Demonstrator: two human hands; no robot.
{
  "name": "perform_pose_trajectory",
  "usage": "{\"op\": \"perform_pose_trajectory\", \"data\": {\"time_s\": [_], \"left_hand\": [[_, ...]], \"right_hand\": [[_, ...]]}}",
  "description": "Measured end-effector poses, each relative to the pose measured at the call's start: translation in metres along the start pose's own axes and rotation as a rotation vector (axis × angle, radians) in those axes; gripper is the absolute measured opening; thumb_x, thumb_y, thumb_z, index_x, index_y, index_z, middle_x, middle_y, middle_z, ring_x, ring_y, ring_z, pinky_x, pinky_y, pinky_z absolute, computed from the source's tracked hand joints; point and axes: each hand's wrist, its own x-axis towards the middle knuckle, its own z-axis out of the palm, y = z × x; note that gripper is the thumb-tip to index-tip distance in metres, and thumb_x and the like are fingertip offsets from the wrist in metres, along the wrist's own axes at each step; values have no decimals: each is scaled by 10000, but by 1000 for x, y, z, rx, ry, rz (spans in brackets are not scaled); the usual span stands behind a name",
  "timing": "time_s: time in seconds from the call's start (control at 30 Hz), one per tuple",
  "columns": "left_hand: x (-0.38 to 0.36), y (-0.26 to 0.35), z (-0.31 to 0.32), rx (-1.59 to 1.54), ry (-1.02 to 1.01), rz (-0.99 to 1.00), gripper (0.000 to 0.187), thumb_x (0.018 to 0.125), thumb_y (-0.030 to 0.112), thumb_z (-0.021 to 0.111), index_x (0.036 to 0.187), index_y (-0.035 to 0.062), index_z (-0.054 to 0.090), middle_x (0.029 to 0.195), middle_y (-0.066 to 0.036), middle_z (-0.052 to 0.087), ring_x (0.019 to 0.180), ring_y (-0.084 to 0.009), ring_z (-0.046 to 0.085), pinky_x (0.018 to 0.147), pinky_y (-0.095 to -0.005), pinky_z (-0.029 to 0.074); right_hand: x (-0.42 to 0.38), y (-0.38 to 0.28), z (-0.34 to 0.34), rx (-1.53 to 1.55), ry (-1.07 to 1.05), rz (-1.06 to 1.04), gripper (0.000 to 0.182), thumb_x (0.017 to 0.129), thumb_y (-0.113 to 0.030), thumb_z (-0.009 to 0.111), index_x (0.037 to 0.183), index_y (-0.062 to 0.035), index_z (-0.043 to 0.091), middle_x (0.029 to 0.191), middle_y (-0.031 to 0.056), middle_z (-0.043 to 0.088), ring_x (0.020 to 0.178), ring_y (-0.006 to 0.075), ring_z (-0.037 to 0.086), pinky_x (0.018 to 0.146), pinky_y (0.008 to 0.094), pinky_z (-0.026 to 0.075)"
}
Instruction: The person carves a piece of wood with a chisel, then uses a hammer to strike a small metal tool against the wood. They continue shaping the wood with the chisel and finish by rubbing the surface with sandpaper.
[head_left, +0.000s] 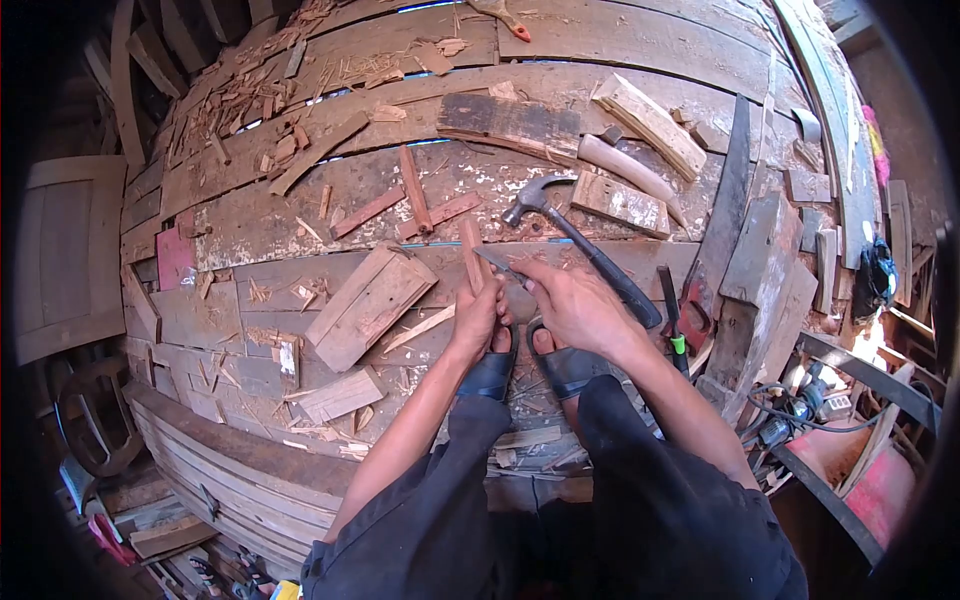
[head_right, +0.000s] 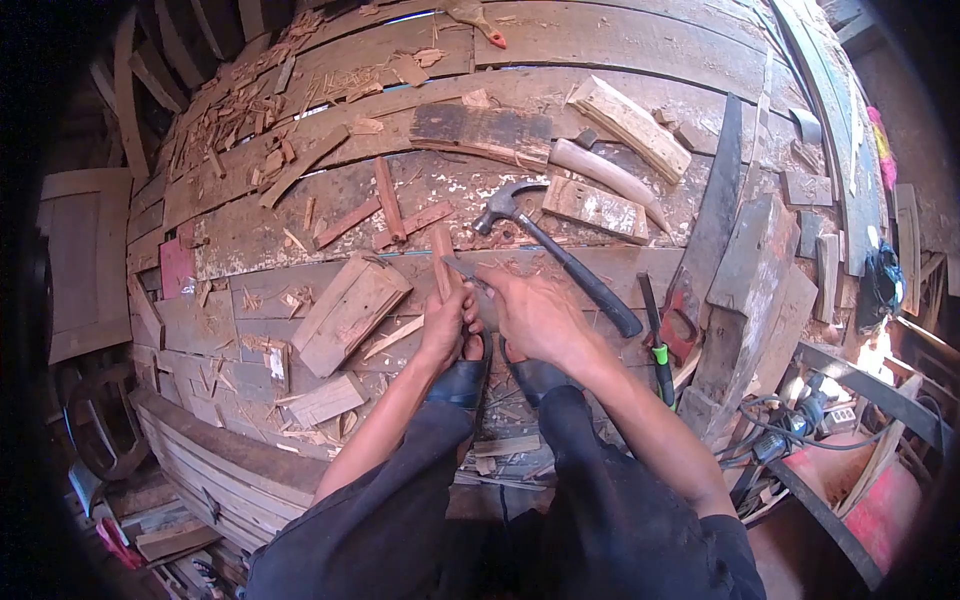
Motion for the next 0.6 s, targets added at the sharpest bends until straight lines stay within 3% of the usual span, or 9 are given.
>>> {"op": "perform_pose_trajectory", "data": {"time_s": [0.2,0.3,0.4,0.6], "left_hand": [[6,-6,5,314,112,63,184,1005,105,603,1155,45,514,782,-10,562,605,-82,531,438,-256,403],[12,-10,6,373,140,148,243,995,113,598,1203,3,533,729,-49,602,496,-116,554,400,-283,425],[11,-9,9,347,146,190,271,990,112,597,1229,-3,546,734,-47,615,496,-115,561,398,-282,424],[12,-11,9,480,181,278,204,980,106,614,1137,-25,604,805,-80,671,617,-142,630,520,-325,496]], "right_hand": [[-8,-20,2,-22,-3,23,392,995,-186,530,1356,-62,620,874,312,707,883,490,704,810,585,558],[-10,-33,2,-133,-1,37,380,985,-183,547,1323,-36,640,837,301,704,831,481,707,797,578,559],[-7,-43,0,-182,-29,56,387,976,-185,561,1323,-29,637,833,295,708,827,478,712,802,580,562],[-5,-35,11,-240,-8,44,427,951,-177,591,1342,-9,624,800,286,711,794,463,726,740,565,585]]}}
